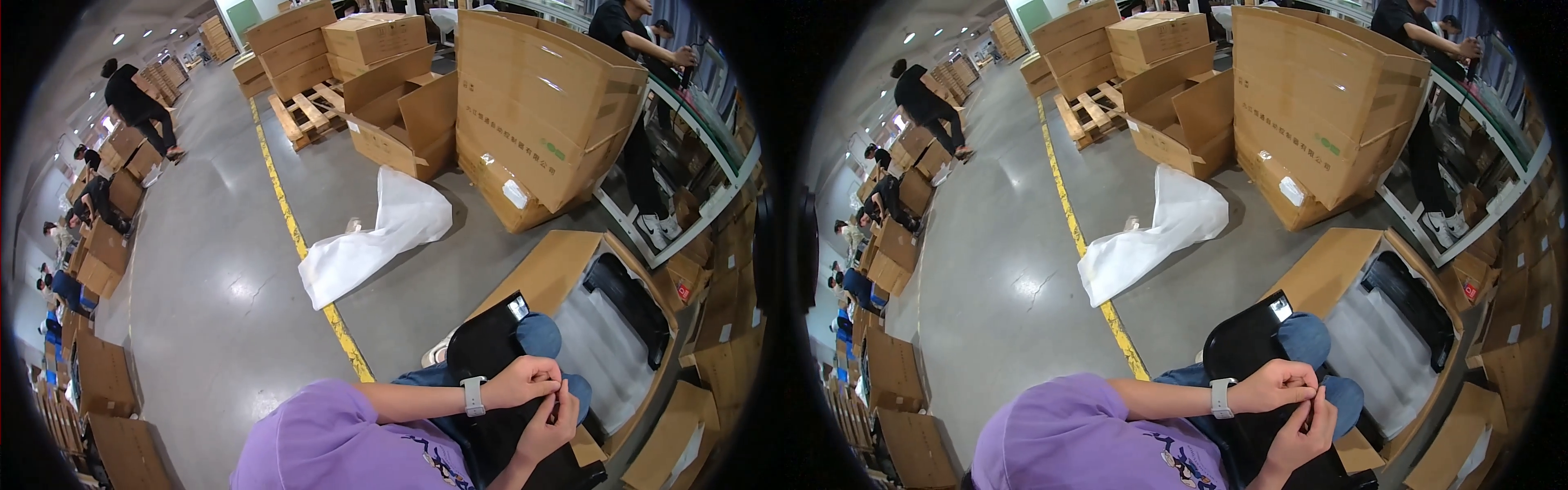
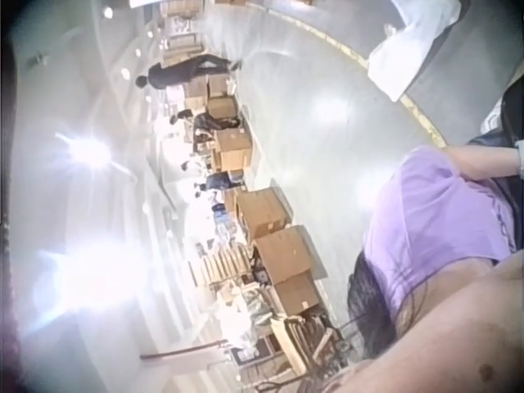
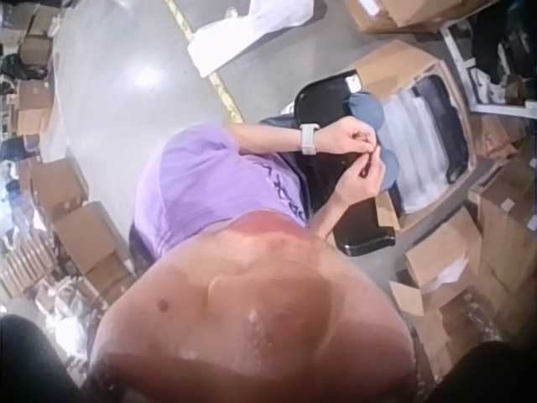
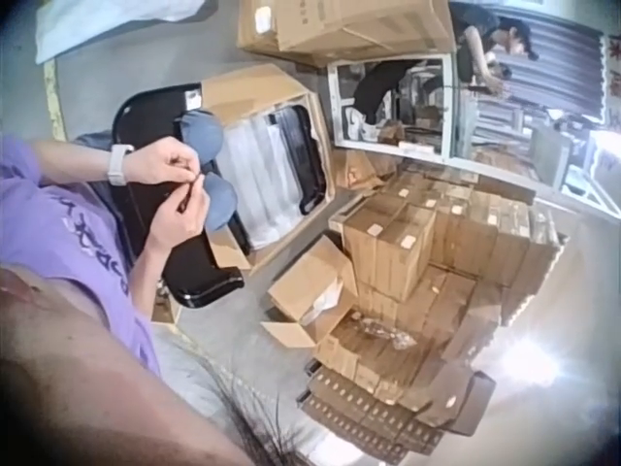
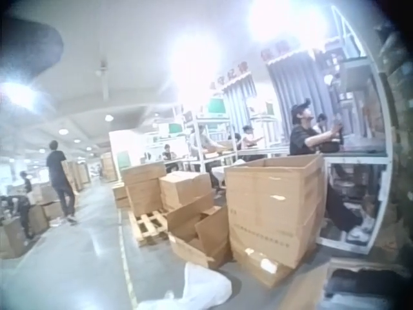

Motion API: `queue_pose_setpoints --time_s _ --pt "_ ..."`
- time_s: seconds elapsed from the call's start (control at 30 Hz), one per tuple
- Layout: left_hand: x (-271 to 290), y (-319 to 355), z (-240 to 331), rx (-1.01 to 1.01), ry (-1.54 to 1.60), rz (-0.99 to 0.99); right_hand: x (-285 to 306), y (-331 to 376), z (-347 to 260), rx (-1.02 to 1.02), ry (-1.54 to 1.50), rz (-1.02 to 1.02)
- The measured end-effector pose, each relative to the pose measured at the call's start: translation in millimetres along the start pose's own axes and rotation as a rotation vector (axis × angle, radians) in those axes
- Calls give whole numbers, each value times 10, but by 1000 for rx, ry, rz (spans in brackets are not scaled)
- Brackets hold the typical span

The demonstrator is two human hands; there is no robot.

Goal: Unpack plastic treadmill console covers from a box and apply adhesive labels to them.

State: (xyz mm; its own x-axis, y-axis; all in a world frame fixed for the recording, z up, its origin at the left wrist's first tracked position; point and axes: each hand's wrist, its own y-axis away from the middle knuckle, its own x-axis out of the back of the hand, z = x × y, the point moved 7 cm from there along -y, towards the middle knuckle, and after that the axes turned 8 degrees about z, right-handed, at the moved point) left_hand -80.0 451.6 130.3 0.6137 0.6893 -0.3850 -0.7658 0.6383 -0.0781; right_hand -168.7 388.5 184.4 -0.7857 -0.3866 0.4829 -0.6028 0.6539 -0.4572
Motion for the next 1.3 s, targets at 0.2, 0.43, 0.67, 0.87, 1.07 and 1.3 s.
queue_pose_setpoints --time_s 0.2,0.43,0.67,0.87,1.07,1.3 --pt "13 -29 14 -10 -103 22 -17 -7 21 18 56 -4" --pt "4 -23 14 -27 -57 1 -11 -5 31 -26 -5 14" --pt "-67 51 119 -106 -115 11 47 90 161 -183 -117 -21" --pt "19 -50 229 -65 -90 66 -40 -75 36 -167 -194 53" --pt "55 -154 250 20 -139 8 6 -269 34 -120 -240 56" --pt "-42 -110 40 113 -70 -64 121 -115 145 -142 -241 55"
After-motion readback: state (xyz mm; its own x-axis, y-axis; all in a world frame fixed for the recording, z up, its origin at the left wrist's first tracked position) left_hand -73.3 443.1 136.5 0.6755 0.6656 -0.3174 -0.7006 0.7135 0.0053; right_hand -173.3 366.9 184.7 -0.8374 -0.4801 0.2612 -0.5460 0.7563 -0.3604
